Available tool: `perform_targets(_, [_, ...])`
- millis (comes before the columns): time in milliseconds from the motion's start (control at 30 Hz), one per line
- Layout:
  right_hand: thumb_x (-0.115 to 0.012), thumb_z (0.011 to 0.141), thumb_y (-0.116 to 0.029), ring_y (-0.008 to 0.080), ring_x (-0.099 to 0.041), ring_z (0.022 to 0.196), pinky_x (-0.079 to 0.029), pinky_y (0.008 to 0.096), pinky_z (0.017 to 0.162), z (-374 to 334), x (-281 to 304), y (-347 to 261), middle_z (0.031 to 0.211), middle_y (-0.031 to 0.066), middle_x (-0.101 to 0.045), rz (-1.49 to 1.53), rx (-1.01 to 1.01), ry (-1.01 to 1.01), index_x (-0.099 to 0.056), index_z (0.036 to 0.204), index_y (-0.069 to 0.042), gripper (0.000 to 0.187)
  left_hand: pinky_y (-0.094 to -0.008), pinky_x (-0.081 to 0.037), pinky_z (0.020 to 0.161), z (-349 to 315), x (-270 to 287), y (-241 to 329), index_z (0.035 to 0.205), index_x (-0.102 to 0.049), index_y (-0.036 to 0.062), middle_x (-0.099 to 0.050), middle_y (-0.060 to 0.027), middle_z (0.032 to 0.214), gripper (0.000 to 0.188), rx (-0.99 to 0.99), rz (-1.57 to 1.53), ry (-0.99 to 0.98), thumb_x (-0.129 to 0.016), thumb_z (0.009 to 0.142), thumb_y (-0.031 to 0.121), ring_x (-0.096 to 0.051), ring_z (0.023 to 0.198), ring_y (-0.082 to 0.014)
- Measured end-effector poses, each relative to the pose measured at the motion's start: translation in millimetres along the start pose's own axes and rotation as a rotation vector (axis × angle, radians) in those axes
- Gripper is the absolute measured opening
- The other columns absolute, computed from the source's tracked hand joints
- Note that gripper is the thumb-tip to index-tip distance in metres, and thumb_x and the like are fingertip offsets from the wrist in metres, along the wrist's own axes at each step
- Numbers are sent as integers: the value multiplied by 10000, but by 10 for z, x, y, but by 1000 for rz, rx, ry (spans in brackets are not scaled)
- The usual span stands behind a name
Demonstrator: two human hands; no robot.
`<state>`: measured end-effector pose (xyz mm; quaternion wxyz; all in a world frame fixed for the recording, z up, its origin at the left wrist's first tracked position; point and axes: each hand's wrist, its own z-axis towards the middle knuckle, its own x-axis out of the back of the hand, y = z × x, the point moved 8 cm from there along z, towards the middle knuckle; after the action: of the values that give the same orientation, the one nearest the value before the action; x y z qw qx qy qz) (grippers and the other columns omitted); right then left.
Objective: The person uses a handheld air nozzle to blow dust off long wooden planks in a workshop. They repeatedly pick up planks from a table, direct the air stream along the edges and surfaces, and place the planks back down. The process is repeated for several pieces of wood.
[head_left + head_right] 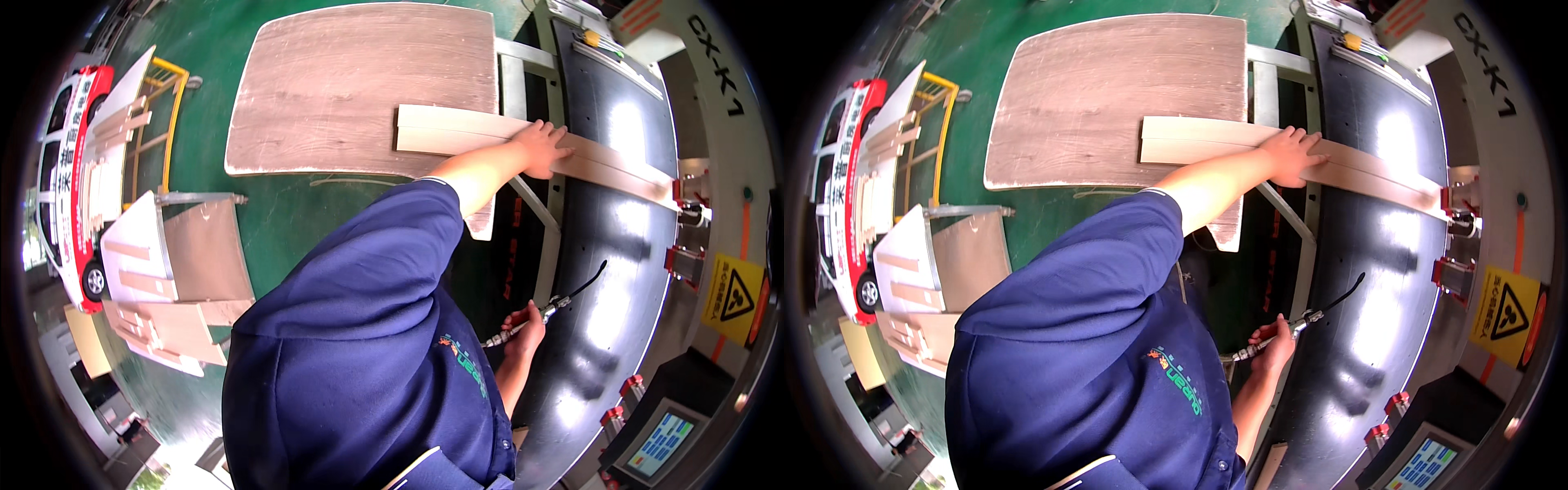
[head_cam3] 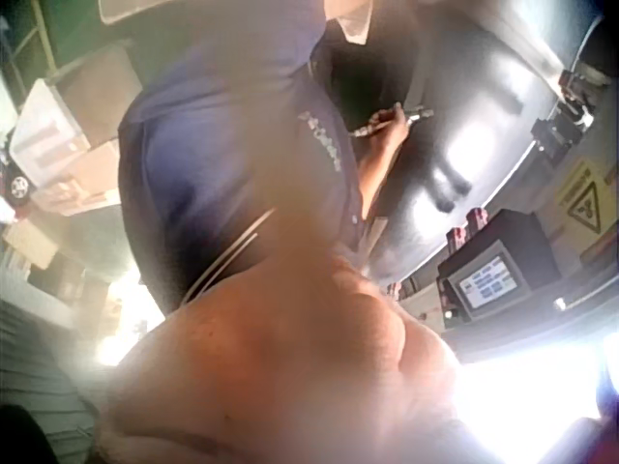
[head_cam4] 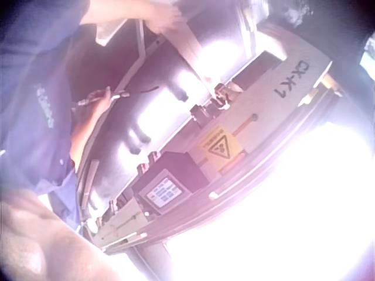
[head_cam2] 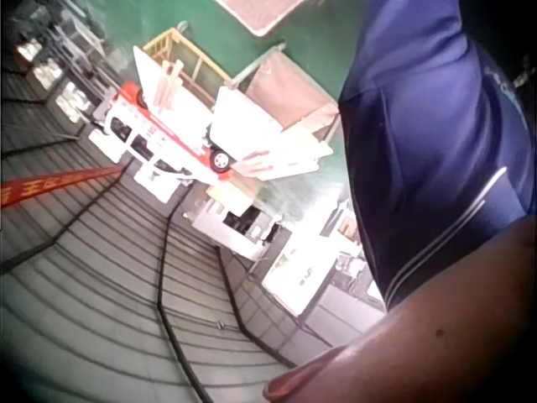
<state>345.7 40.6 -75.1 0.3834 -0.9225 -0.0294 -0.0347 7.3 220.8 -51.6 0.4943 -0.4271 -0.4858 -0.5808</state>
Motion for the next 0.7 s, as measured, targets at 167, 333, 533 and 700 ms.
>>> perform_targets(167, [-618, 953, -244, 212, -530, 417, -415, 318, 369, -60, -269, -284, 561, 91, -527, -46, 19, -98, -507, 702, -72, 324, -477, -400, 1053, -433, 264, -90, 1452, -510, 220, -369, -202, 1532, 772, -26, -154, -62, -774, 744, 379, -469, 1262, -395])
perform_targets(333, [-632, 946, -236, 201, -534, 412, -420, 315, 366, -151, -465, -453, 574, 79, -543, -25, -30, -109, -513, 706, -84, 309, -515, -377, 1106, -1526, 679, -488, 1384, -576, 174, -403, -203, 1517, 754, 48, -297, 83, -834, 695, 337, -427, 1345, -396])
perform_targets(533, [-638, 940, -252, 181, -556, 425, -447, 304, 372, -69, -661, -526, 581, 65, -560, 13, -26, -150, -518, 700, -98, 309, -485, -407, 1110, -2351, 904, -781, 1334, -618, 165, -385, -156, 1565, 704, 107, -351, 4, -854, 687, 315, -436, 1366, -392])
perform_targets(700, [-633, 943, -255, 179, -560, 434, -456, 307, 380, -61, -839, -627, 574, 60, -550, -8, 0, -200, -521, 712, -92, 304, -431, -439, 1096, -2610, 1092, -991, 1228, -682, 113, -492, -135, 1495, 509, 211, -415, -96, -804, 757, 263, -510, 1333, -328])
